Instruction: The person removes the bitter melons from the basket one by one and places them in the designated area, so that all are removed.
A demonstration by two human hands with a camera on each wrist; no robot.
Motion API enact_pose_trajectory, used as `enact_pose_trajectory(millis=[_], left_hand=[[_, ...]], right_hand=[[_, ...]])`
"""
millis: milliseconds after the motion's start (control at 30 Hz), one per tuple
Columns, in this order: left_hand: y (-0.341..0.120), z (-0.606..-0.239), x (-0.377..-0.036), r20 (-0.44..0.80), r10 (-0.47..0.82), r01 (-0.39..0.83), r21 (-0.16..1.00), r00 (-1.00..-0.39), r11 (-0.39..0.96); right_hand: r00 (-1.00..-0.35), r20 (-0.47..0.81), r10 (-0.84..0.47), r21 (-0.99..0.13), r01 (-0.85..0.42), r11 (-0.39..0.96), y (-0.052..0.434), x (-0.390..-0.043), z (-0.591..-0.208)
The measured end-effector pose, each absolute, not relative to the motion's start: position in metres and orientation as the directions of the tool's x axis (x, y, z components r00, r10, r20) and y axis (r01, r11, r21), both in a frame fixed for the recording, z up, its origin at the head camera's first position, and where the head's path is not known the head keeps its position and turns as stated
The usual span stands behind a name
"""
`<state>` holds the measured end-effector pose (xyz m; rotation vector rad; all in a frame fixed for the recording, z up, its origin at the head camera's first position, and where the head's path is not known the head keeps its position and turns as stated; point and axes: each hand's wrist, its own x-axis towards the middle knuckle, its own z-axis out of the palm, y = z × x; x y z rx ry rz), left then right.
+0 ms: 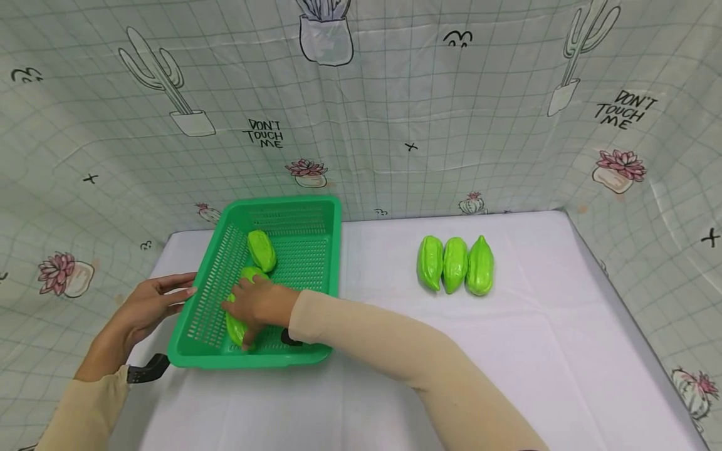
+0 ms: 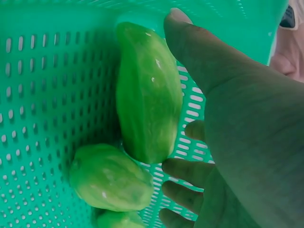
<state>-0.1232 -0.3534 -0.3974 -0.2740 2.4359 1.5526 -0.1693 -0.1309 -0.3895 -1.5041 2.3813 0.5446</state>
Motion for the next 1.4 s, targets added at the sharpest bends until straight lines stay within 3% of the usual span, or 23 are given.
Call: enact_pose_trajectory(millis=[233, 767, 1033, 1400], left_hand=[[-0.352, -0.398, -0.123, -0.297, -0.033, -0.284, 0.865, -0.954, 0.414], [-0.353, -0.397, -0.123, -0.314, -0.043, -0.302, 0.852, -0.948, 0.429], [-0.352, -0.398, -0.122, -0.316, -0.040, -0.302, 0.851, -0.948, 0.429], [-0.354, -0.397, -0.123, -0.319, -0.029, -0.298, 0.845, -0.947, 0.444]], right_hand=[[-0.438, -0.424, -0.793, 0.228, -0.899, 0.374, -0.135, -0.168, -0.394], [-0.443, -0.399, -0.803, 0.236, -0.896, 0.376, -0.137, -0.175, -0.401], [-0.439, -0.389, -0.810, 0.190, -0.899, 0.395, -0.129, -0.175, -0.393], [-0.455, -0.268, -0.849, 0.094, -0.890, 0.447, -0.093, -0.174, -0.363]])
